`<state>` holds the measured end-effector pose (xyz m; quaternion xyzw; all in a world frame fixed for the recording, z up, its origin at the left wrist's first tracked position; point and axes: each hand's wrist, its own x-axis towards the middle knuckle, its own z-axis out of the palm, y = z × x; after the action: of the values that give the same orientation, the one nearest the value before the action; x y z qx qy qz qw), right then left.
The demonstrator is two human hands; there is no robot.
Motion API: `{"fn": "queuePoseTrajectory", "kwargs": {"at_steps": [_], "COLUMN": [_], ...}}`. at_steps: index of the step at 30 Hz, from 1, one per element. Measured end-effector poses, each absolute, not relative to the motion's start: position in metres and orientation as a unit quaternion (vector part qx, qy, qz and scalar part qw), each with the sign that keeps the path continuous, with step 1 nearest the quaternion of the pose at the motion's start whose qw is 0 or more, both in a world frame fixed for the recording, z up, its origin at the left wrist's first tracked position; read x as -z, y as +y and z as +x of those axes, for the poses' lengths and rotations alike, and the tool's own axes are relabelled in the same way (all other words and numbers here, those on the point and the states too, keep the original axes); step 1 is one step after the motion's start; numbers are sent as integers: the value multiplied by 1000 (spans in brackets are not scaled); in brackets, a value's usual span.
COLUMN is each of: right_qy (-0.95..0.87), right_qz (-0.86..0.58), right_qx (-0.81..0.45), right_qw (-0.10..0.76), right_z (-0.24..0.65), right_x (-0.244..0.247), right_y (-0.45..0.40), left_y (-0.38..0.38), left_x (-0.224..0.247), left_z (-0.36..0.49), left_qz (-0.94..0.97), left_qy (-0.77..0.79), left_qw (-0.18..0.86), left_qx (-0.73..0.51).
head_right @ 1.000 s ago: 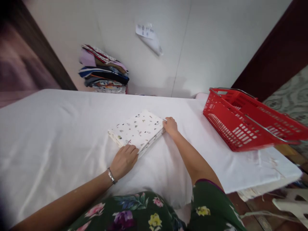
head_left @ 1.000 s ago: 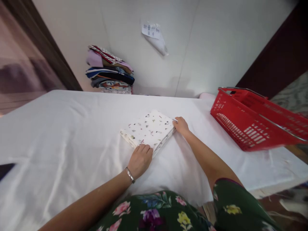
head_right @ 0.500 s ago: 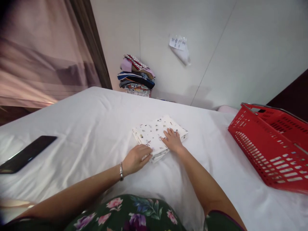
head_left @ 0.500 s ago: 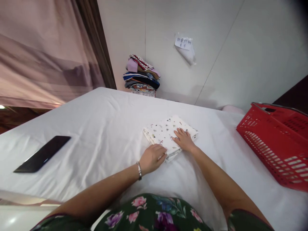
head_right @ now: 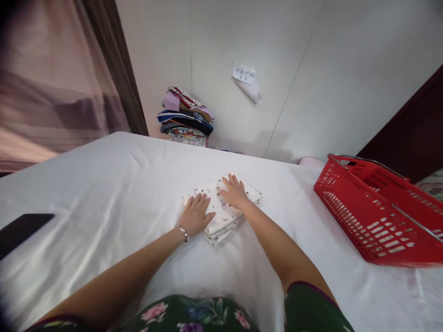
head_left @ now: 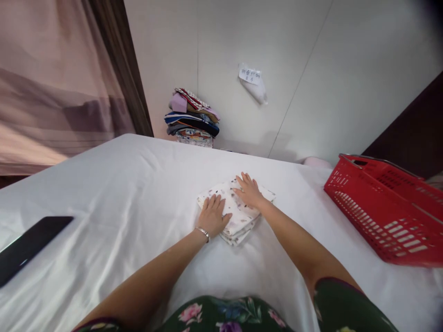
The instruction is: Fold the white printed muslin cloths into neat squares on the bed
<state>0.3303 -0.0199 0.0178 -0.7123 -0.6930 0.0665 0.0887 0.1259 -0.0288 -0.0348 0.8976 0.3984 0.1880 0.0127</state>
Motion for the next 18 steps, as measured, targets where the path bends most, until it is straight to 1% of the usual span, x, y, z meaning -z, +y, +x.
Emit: {"fn": "queuePoseTrajectory", "kwargs": {"at_steps": [1,3,7,11,15,18], "right_qy": [-695,-679,-622,-629,-626,-646], "right_qz": [-711,-729,-776,-771,-771,-758], "right_qx": [-46,-42,-106,-103,-117,-79], "right_qw": [92,71,11,18,14,41], "right_z": [332,341,363,370,363,354], "right_x": [-16,-8,12,20,9,0], "right_y": [-12,2,15,15,21,30], "left_y": [-29,-28,-27,-27,-29,-29], "left_x": [35,37,40,40,37,36], "left_z": [125,124,124,125,125,125], "left_qz": [897,897,898,898,898,899], "left_qy": [396,391,385,384,387,386], "left_qw": [7,-3,-12,-14,-13,-17], "left_qx": [-195,-207,-215,-214,-208,-206]}}
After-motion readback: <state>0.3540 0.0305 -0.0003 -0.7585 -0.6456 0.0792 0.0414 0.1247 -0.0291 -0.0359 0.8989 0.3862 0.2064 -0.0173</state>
